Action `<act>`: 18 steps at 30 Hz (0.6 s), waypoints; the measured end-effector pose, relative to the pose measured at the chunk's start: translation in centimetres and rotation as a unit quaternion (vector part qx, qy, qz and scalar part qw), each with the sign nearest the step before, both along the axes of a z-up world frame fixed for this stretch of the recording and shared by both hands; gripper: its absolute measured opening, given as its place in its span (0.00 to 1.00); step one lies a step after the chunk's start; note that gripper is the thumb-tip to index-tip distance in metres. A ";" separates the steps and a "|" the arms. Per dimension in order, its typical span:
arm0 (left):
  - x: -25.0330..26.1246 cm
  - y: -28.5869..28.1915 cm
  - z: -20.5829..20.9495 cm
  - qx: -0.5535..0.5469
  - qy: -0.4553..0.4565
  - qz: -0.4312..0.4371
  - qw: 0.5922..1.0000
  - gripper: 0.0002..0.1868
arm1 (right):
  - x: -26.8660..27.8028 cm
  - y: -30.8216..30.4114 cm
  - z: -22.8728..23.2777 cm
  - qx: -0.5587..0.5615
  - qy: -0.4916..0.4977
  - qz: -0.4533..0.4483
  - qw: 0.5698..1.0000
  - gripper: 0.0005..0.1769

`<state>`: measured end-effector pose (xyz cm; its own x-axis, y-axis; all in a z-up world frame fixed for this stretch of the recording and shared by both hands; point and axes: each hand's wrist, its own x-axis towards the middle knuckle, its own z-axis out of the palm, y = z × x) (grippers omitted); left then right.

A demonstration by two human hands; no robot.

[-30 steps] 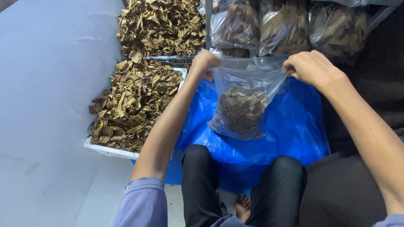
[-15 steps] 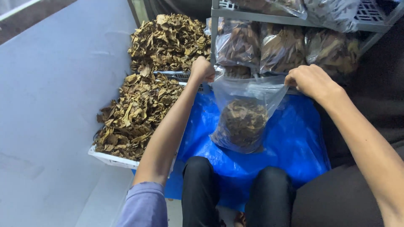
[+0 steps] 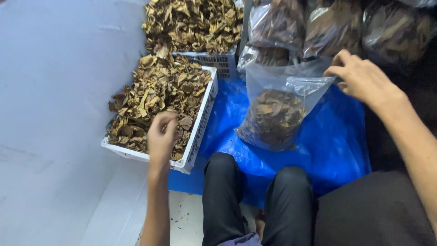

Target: Packing dried leaves from crates into plastic bags for storage or shipping.

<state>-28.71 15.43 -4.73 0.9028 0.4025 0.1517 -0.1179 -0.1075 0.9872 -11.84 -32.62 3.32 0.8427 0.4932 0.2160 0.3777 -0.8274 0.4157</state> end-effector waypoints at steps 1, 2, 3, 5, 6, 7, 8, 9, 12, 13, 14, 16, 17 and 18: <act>-1.9 0.8 -1.2 -0.001 0.005 -0.001 1.000 0.11 | 0.3 -0.5 -0.5 -0.001 0.005 -0.001 1.000 0.32; -4.0 1.7 -2.4 -0.024 0.013 0.029 0.999 0.10 | 0.6 -0.8 -1.0 -0.037 -0.035 -0.032 0.998 0.21; -6.2 2.5 -3.6 -0.047 0.020 0.059 0.997 0.09 | 0.8 -1.2 -1.5 -0.072 -0.075 -0.062 0.993 0.11; -9.2 3.4 -4.6 -0.040 0.059 0.089 0.993 0.10 | 0.5 -2.9 -2.7 -0.052 -0.095 -0.027 0.994 0.09; -10.1 3.9 -5.0 -0.033 0.075 0.121 0.989 0.10 | 1.4 -3.3 -2.6 -0.027 -0.138 0.010 0.990 0.08; -10.6 4.6 -5.6 -0.036 0.074 0.130 0.988 0.10 | 1.8 -3.6 -2.8 -0.028 -0.138 0.019 0.990 0.08; -11.4 5.2 -6.1 -0.045 0.064 0.153 0.985 0.10 | 2.0 -3.8 -3.1 -0.035 -0.148 0.003 0.988 0.08; -12.2 5.8 -6.7 -0.053 0.054 0.175 0.982 0.09 | 2.3 -4.0 -3.4 -0.042 -0.159 -0.013 0.986 0.09; -12.8 6.5 -7.2 -0.067 0.059 0.222 0.971 0.09 | 4.8 -5.9 -5.4 0.000 -0.176 0.046 0.983 0.10; -12.8 6.4 -7.4 -0.065 0.057 0.225 0.970 0.09 | 5.6 -6.5 -6.1 0.003 -0.178 0.048 0.983 0.10; -12.7 6.3 -7.7 -0.073 0.053 0.223 0.971 0.10 | 6.5 -7.1 -6.8 0.049 -0.159 0.057 0.984 0.11; -12.4 6.0 -7.9 -0.080 0.046 0.228 0.969 0.10 | 9.1 -8.7 -8.9 0.096 -0.142 0.074 0.982 0.12; -12.2 5.9 -7.9 -0.087 0.054 0.226 0.969 0.10 | 10.9 -9.8 -10.2 0.196 -0.086 0.127 0.968 0.14; -12.1 5.7 -7.9 -0.095 0.061 0.227 0.967 0.11 | 13.0 -10.7 -11.4 0.294 -0.027 0.183 0.938 0.16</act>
<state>-40.79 21.16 -12.65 0.6332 0.7716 -0.0607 0.0187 0.0632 0.9978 1.16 -43.35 -8.12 0.6202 0.5294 0.5789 0.6722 -0.7391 -0.0443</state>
